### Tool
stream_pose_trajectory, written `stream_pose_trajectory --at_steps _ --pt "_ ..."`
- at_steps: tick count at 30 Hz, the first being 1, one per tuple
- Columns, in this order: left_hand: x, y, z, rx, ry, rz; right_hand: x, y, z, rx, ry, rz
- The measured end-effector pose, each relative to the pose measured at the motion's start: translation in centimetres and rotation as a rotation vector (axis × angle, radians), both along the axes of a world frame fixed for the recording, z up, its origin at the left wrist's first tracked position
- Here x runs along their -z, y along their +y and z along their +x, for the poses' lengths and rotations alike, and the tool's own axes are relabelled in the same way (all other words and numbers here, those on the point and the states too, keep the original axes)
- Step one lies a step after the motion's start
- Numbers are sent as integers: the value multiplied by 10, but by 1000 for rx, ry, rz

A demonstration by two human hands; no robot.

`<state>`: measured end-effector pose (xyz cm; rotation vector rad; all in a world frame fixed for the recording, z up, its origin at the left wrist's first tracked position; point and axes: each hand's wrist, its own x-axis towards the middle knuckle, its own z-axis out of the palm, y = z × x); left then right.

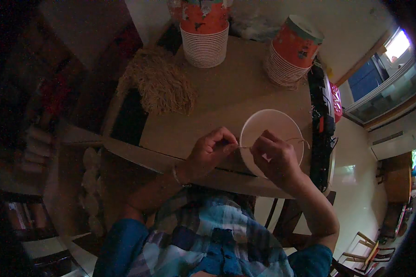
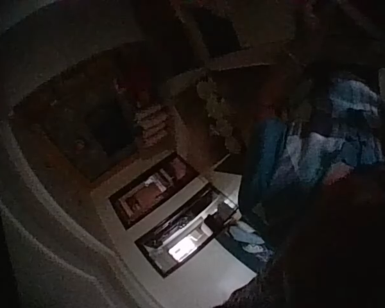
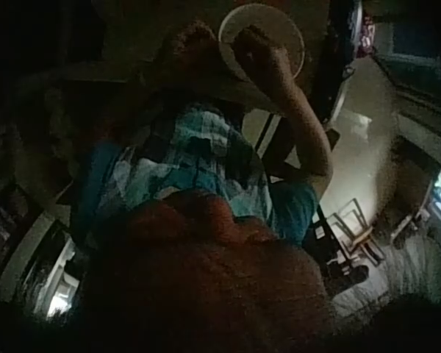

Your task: The recorder is sorting small fibrous materials into a bowl and then organizing several stacks of printed paper cups on a workstation table.

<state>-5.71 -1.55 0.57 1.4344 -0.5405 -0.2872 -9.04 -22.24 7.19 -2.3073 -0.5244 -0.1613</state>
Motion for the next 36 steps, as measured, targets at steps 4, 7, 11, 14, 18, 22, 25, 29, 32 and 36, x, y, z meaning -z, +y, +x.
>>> stream_pose_trajectory --at_steps 4,7,11,14,18,22,25,29,32,36 --pt "2 -1 -1 6 14 -29 2 0 -1 10 -29 -44" --pt "7 1 0 20 19 -27 -2 -1 -3 22 -41 -117" --pt "8 -1 -1 18 21 -26 -2 1 -3 34 -34 -18" --pt "12 -2 -3 5 27 -12 -2 3 -3 40 -14 66" --pt "14 -7 -7 -51 100 114 2 3 -4 53 9 160" --pt "18 -11 -8 -46 111 27 0 4 -4 48 25 218" --pt "29 -12 -5 -48 7 48 0 2 -4 -14 -10 170" --pt "27 -16 -9 -60 -102 25 -2 9 -1 -82 -56 235" --pt "22 -15 -9 -85 -113 102 2 10 1 -84 -87 250" --pt "24 -12 -10 -53 -4 120 -1 12 2 -98 -43 243"
